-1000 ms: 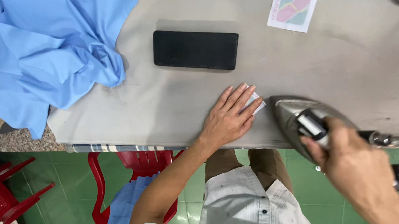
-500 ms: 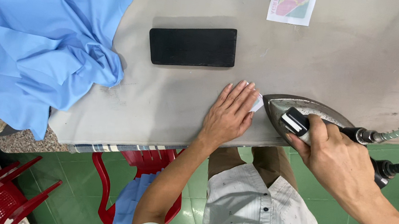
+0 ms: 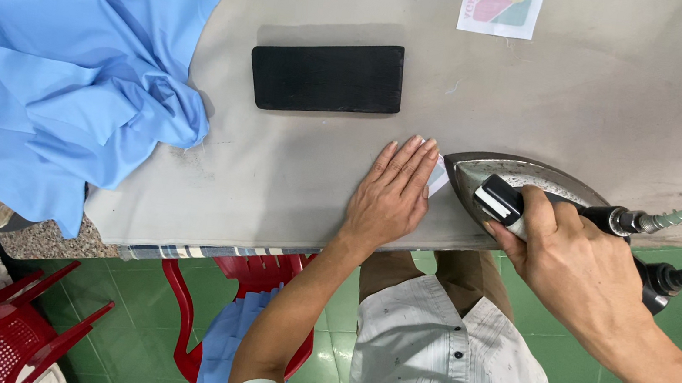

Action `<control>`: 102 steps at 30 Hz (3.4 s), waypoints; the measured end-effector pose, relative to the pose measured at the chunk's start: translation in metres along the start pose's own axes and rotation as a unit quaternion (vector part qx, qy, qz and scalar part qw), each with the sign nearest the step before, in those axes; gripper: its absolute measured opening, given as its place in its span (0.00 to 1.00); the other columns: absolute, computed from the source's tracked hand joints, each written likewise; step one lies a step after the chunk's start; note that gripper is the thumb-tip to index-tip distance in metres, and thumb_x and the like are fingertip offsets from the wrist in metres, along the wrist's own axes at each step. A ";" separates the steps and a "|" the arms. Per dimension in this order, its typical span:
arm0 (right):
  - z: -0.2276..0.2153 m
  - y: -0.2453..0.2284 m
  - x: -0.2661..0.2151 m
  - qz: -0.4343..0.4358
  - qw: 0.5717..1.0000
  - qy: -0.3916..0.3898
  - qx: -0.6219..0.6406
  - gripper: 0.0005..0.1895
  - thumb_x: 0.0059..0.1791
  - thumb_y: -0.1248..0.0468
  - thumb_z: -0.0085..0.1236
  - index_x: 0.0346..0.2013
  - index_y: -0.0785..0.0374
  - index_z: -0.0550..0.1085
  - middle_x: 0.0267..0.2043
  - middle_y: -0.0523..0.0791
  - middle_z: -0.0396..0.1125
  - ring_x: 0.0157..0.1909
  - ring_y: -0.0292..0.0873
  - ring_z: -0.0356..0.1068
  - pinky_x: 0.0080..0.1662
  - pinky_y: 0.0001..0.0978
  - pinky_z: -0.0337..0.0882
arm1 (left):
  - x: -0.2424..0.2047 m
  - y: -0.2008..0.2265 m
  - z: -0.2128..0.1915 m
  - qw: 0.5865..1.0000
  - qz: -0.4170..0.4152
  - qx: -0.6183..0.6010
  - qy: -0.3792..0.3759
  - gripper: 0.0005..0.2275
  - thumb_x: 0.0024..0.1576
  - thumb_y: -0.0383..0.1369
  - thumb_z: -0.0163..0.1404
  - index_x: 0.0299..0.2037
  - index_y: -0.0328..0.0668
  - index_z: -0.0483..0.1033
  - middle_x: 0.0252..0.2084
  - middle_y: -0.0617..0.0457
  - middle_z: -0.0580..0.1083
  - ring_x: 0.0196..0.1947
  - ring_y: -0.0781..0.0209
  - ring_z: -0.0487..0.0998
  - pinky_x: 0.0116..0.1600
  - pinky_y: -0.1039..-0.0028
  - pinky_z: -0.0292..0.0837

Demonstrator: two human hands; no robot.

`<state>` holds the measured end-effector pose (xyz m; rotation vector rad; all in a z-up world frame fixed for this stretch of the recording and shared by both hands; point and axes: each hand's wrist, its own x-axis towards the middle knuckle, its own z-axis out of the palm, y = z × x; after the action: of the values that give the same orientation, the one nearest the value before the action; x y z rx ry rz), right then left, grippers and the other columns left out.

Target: The person irons a small, colorful square of paper on a work table using a steam iron. They repeatedly press the iron onto the paper, sometimes using a black rectangular case to apply pressure over the paper while ironing.

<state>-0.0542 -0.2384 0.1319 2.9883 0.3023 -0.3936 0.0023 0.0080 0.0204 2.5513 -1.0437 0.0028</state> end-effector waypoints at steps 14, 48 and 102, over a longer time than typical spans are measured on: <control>-0.003 0.002 0.005 -0.009 1.000 -0.018 -0.012 0.30 0.57 0.34 0.39 0.55 0.55 0.69 0.26 0.40 0.66 0.21 0.44 0.73 0.17 0.34 0.66 | -0.003 -0.001 0.002 0.996 0.019 0.073 0.050 0.19 0.70 0.37 0.42 0.66 0.33 0.71 0.69 0.42 0.69 0.70 0.46 0.69 0.74 0.55 0.61; -0.006 -0.004 0.029 -0.029 0.999 0.014 -0.008 0.28 0.59 0.36 0.42 0.48 0.58 0.67 0.26 0.44 0.66 0.16 0.48 0.68 0.17 0.39 0.65 | 0.053 -0.124 -0.081 0.978 -0.153 0.062 -0.129 0.37 0.62 0.44 0.63 0.78 0.60 0.52 0.80 0.45 0.44 0.80 0.35 0.42 0.75 0.30 0.35; -0.024 -0.011 0.035 -0.026 1.000 -0.003 -0.014 0.26 0.55 0.39 0.45 0.53 0.56 0.68 0.26 0.41 0.68 0.22 0.43 0.76 0.29 0.35 0.76 | 0.015 -0.117 -0.041 0.979 -0.165 0.064 0.098 0.33 0.59 0.56 0.57 0.72 0.52 0.65 0.65 0.40 0.65 0.67 0.42 0.64 0.68 0.47 0.55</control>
<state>-0.0171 -0.2183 0.1449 2.9569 0.3832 -0.4004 0.0985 0.0883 0.0203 2.7424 -0.5560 0.2340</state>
